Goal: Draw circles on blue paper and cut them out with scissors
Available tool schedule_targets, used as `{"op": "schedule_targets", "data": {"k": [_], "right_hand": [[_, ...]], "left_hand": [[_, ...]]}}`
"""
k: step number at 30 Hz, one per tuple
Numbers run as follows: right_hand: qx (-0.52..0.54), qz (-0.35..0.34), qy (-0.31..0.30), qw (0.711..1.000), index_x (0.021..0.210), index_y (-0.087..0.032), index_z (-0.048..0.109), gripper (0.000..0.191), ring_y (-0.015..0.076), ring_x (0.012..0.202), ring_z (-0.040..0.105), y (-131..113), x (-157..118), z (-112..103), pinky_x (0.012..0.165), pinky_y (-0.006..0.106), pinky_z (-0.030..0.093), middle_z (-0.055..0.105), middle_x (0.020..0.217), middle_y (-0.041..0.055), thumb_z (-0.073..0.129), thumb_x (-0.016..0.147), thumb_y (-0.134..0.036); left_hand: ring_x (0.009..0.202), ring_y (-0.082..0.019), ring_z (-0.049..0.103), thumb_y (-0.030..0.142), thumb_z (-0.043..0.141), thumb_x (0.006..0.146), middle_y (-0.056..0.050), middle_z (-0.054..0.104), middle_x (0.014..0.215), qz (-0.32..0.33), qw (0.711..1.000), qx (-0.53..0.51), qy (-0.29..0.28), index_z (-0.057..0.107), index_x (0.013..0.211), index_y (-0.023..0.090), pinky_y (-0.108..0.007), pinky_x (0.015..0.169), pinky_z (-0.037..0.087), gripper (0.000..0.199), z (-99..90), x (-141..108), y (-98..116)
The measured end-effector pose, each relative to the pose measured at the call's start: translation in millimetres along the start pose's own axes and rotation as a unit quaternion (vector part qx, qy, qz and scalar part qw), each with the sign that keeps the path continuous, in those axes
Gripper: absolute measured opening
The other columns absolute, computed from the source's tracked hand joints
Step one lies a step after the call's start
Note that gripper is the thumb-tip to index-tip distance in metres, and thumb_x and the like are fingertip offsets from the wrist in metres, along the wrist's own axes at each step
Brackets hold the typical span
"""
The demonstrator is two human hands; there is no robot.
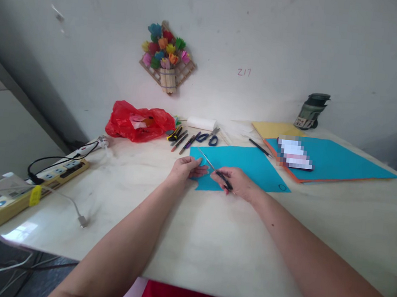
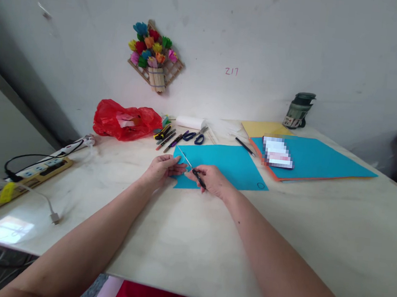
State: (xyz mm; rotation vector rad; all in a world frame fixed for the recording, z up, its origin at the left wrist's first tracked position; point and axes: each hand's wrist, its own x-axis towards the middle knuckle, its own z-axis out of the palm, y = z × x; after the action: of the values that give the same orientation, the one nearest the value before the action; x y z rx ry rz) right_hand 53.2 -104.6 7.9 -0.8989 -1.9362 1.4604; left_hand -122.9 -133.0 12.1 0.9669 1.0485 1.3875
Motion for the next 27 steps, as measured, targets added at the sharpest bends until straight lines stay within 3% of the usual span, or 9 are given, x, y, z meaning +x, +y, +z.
{"op": "schedule_targets", "data": {"k": [27], "right_hand": [[0.0, 0.011, -0.002, 1.0, 0.067, -0.015, 0.054, 0.029, 0.0051, 0.036, 0.038, 0.4, -0.1, 0.9, 0.037, 0.02, 0.031, 0.046, 0.048, -0.0048, 0.06, 0.064, -0.043]], "left_hand": [[0.062, -0.019, 0.064, 0.028, 0.067, 0.065, -0.01, 0.066, 0.069, 0.011, 1.0, -0.014, 0.026, 0.053, 0.071, 0.012, -0.028, 0.058, 0.05, 0.022, -6.6, 5.8, -5.4]]}}
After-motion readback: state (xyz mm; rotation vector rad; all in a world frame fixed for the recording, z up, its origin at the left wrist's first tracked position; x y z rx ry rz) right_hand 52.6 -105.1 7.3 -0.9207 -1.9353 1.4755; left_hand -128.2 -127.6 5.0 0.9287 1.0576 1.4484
